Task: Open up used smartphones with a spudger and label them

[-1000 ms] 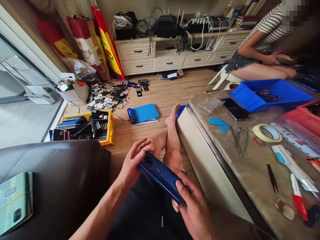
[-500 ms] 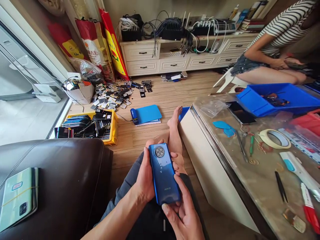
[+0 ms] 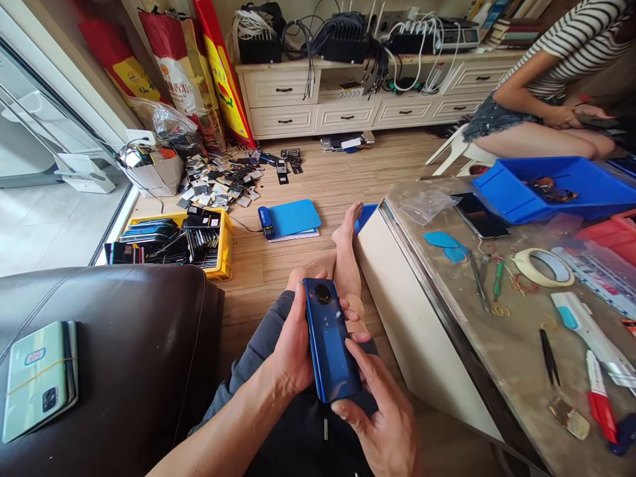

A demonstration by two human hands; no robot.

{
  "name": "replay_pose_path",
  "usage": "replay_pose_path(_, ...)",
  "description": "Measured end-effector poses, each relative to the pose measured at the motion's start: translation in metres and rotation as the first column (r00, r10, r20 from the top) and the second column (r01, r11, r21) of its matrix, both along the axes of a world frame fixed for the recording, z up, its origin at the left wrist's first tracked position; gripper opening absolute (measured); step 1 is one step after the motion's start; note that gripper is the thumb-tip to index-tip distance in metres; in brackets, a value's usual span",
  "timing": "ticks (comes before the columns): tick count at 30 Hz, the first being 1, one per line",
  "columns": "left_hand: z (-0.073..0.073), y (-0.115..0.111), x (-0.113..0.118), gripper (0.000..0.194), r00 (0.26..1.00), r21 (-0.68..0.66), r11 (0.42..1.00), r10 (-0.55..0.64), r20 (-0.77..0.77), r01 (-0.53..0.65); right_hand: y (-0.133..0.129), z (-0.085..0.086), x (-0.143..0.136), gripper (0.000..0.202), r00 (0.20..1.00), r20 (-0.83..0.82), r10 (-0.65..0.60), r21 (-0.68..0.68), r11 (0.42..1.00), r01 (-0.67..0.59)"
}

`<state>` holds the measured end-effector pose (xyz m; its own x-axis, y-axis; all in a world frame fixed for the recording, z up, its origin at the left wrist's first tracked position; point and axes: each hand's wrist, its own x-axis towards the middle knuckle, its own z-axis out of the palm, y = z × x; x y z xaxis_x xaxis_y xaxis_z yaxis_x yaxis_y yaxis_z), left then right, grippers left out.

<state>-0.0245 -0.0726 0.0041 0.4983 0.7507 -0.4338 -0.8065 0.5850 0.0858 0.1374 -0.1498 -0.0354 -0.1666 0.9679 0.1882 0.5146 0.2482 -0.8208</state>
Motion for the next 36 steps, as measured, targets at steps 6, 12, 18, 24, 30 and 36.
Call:
replay_pose_path(6,-0.005,-0.004,0.004,0.067,0.998,-0.047,0.998,-0.042,-0.04,0.041,0.001,0.008,0.002,0.071,0.999,-0.039,-0.026,0.01,1.0,0.026)
replay_pose_path(12,-0.009,-0.009,0.006,0.044,0.996,-0.008,1.0,-0.022,-0.084,0.021,-0.003,0.002,0.006,0.07,0.996,-0.068,-0.062,-0.016,0.998,0.061)
replay_pose_path(18,-0.001,-0.012,0.007,0.056,0.981,0.069,0.998,0.02,-0.193,-0.007,-0.003,0.0,0.01,0.066,0.994,-0.091,-0.06,-0.045,0.997,0.056)
replay_pose_path(24,0.0,-0.01,0.004,0.071,0.927,0.285,0.954,0.188,-0.326,-0.093,-0.003,0.011,0.011,0.065,0.986,-0.165,0.037,-0.177,0.982,-0.066)
replay_pose_path(30,0.001,-0.011,0.001,0.088,0.898,0.414,0.909,0.226,-0.378,-0.055,0.001,0.016,0.01,0.062,0.989,-0.111,0.098,-0.142,0.983,-0.113)
replay_pose_path(36,-0.003,-0.012,0.0,0.09,0.9,0.453,0.891,0.219,-0.377,-0.027,0.001,0.02,0.007,0.055,0.995,-0.038,0.096,-0.105,0.989,-0.1)
